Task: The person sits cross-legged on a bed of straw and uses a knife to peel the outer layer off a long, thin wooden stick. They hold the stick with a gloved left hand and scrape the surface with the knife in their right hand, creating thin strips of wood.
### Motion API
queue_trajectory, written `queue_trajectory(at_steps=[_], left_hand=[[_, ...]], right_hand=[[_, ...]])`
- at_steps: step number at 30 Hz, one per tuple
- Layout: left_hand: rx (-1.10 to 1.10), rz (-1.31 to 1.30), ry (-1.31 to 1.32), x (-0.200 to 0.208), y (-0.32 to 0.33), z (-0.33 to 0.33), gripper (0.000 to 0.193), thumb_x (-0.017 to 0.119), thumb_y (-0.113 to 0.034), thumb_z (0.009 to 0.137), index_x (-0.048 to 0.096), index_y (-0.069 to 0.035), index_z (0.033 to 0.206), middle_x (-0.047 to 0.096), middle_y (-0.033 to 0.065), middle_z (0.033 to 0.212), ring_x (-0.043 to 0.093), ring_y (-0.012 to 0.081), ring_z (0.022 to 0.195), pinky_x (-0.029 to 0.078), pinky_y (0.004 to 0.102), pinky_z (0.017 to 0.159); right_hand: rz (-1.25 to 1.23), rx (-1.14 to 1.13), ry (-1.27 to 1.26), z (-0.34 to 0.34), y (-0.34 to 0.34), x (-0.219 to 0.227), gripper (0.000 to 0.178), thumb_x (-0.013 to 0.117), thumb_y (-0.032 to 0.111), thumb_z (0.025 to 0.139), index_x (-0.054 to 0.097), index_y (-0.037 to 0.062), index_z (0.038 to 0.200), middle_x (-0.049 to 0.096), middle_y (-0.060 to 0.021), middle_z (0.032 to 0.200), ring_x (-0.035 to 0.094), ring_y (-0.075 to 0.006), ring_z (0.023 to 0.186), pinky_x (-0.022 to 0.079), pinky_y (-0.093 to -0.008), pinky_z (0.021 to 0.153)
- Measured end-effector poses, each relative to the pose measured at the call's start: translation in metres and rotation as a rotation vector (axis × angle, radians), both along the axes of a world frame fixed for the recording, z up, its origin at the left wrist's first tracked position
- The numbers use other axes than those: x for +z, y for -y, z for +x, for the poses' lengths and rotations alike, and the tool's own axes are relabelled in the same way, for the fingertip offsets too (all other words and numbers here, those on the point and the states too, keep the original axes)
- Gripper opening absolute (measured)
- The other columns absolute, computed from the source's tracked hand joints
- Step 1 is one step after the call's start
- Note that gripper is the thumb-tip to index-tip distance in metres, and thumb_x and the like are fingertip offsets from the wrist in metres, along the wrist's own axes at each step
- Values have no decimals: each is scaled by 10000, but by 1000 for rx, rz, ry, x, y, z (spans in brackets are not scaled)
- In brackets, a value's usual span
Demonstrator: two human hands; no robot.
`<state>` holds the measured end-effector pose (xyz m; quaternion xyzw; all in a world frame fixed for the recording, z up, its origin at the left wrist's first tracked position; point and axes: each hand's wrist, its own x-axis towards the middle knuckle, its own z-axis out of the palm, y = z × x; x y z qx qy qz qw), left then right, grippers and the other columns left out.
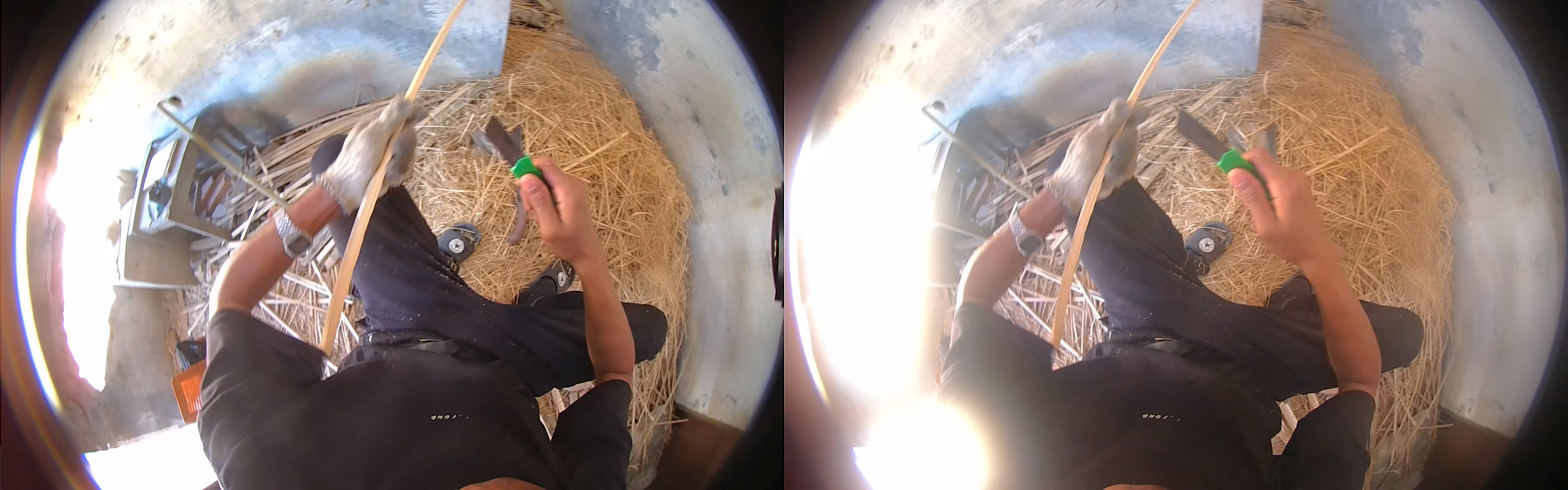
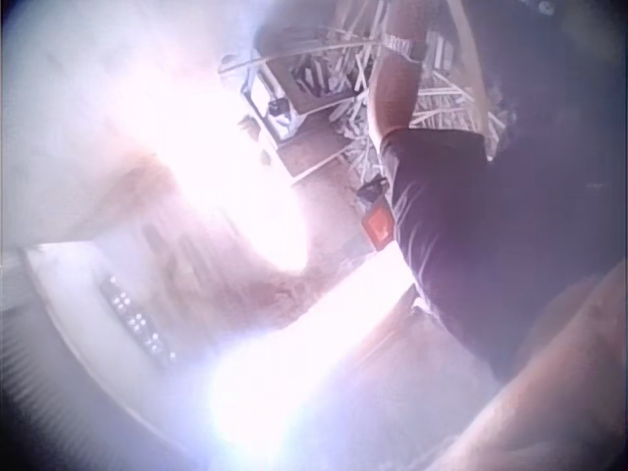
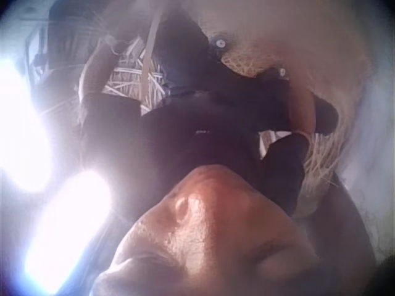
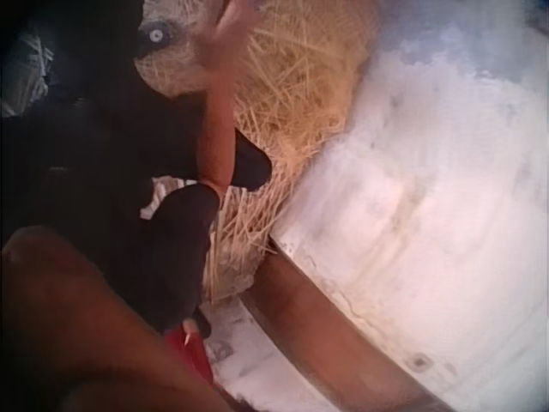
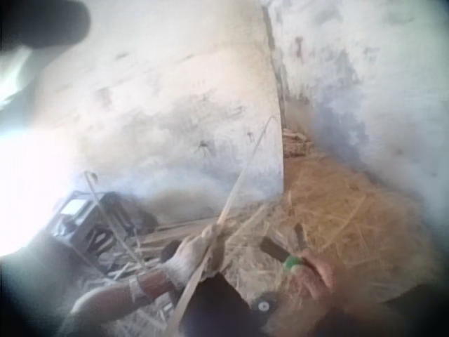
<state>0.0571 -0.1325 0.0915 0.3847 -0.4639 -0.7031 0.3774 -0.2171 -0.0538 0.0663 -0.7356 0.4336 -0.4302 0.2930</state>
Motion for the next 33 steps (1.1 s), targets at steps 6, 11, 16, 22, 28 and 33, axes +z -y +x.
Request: queue_trajectory(at_steps=[6, 11, 16, 22, 28, 33], left_hand=[[149, -470, 219, 23, 31, 9, 547, 475, -444, 1046, 534, 65, 1238, 495, -8, 586, 442, 76, 421, 390, 239, 397], [93, -451, 224, 37, 8, 7, 495, 493, -419, 1044, 541, 47, 1205, 515, -5, 615, 464, 74, 431, 404, 234, 390], [-24, -230, 129, 24, -51, -12, 363, 502, -366, 1048, 576, -12, 1076, 519, -5, 602, 501, 77, 426, 402, 220, 367], [-80, -78, -27, -8, -130, -18, 461, 502, -430, 1033, 540, 19, 1131, 478, 16, 570, 413, 96, 394, 330, 228, 376], [155, 81, -43, -23, -139, -29, 339, 573, -311, 988, 629, 17, 1055, 590, 45, 668, 495, 102, 463, 375, 242, 424], [207, -60, 64, -26, -135, -37, 268, 565, -263, 984, 647, -18, 1055, 638, 25, 819, 582, 92, 672, 463, 249, 589]], right_hand=[[93, -26, -7, 10, -6, 5, 281, 538, 286, 1021, 610, 14, 1034, 501, -56, 645, 459, -131, 575, 369, -313, 561], [43, -41, 7, 10, -7, 5, 275, 539, 277, 1019, 614, 12, 1027, 502, -62, 650, 456, -137, 578, 379, -316, 567], [-2, -6, 48, 2, -14, 7, 276, 563, 301, 1008, 616, 30, 1021, 551, -90, 651, 541, -201, 565, 414, -343, 554], [-98, 132, -145, 17, -17, -1, 321, 638, 374, 956, 583, 58, 970, 581, -106, 662, 605, -302, 575, 449, -384, 549], [-91, 216, -250, 24, -29, -8, 442, 700, 477, 880, 559, 65, 954, 563, -102, 645, 605, -321, 582, 459, -402, 540], [-312, 111, -337, 30, -24, -24, 494, 601, 571, 911, 560, 79, 900, 580, -102, 609, 618, -307, 536, 461, -410, 471]])
